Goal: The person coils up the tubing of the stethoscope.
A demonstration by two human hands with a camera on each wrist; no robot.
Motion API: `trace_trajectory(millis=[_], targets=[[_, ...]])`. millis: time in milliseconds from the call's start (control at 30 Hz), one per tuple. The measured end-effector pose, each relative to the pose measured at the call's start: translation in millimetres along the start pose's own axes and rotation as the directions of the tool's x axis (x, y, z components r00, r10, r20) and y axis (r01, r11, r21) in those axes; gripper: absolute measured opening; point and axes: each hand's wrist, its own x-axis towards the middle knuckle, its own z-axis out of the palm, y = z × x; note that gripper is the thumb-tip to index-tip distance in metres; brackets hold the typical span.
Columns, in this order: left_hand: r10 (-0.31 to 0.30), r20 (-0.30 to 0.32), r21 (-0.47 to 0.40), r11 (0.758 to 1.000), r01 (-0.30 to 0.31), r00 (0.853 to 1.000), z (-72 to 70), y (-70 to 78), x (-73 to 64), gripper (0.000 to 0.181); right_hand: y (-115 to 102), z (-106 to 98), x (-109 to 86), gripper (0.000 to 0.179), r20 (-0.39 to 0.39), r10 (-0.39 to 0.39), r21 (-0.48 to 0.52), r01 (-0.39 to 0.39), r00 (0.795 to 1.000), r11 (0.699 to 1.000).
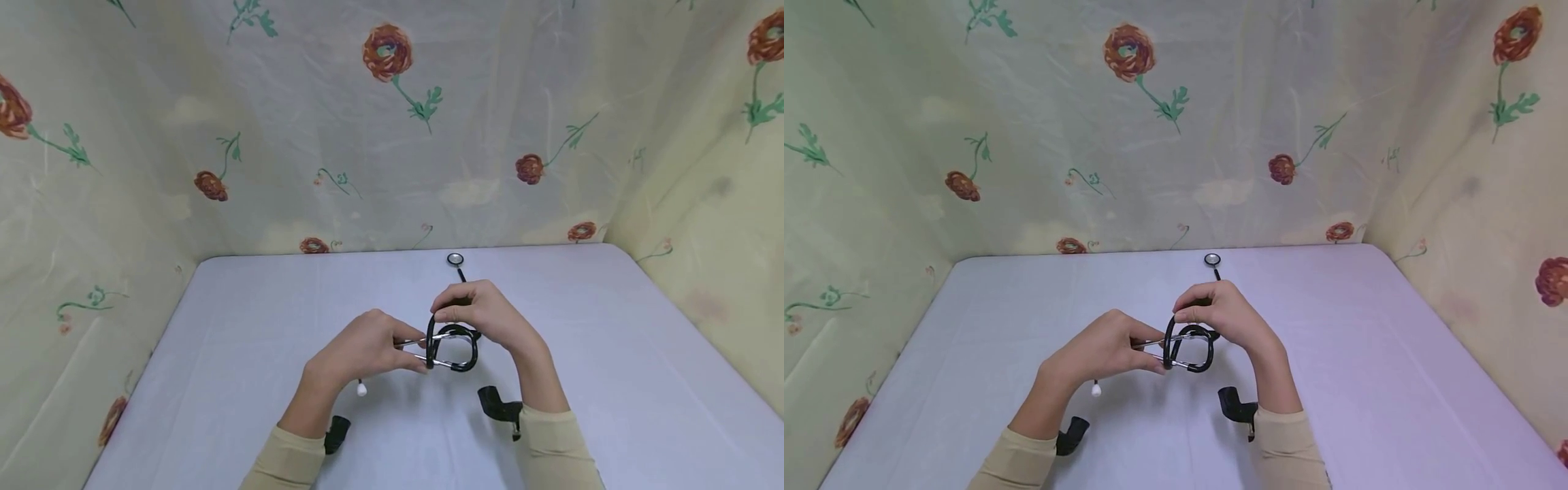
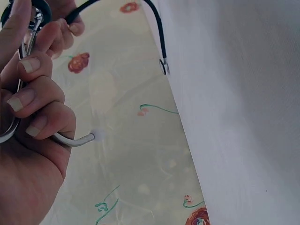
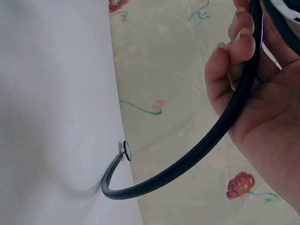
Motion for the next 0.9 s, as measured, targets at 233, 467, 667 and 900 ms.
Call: trace_trajectory(millis=[233,467,667,900], targets=[[0.035,-0.020,-0.067,0.997,-0.036,0.999,2.2,0.7,1.2,0.029,6.8,-6.2,-1.4,0.018,0.033,0.033,-0.015,-0.033,0.999,0.999],[0.050,-0.055,-0.137,0.989,-0.057,0.997,-0.4,2.9,-0.4,0.028,10.5,-8.6,-3.3,0.021,0.090,0.054,0.043,-0.058,0.994,0.997],[0.049,-0.093,-0.199,0.978,-0.067,0.994,-2.6,3.1,-1.4,0.028,11.7,-8.2,-3.0,0.021,0.119,0.056,0.064,-0.064,0.991,0.996],[0.024,-0.194,-0.225,0.972,-0.068,0.981,-5.2,0.5,-3.4,0.024,10.7,-4.5,-0.8,0.015,0.083,0.054,0.020,-0.056,0.995,0.998]])
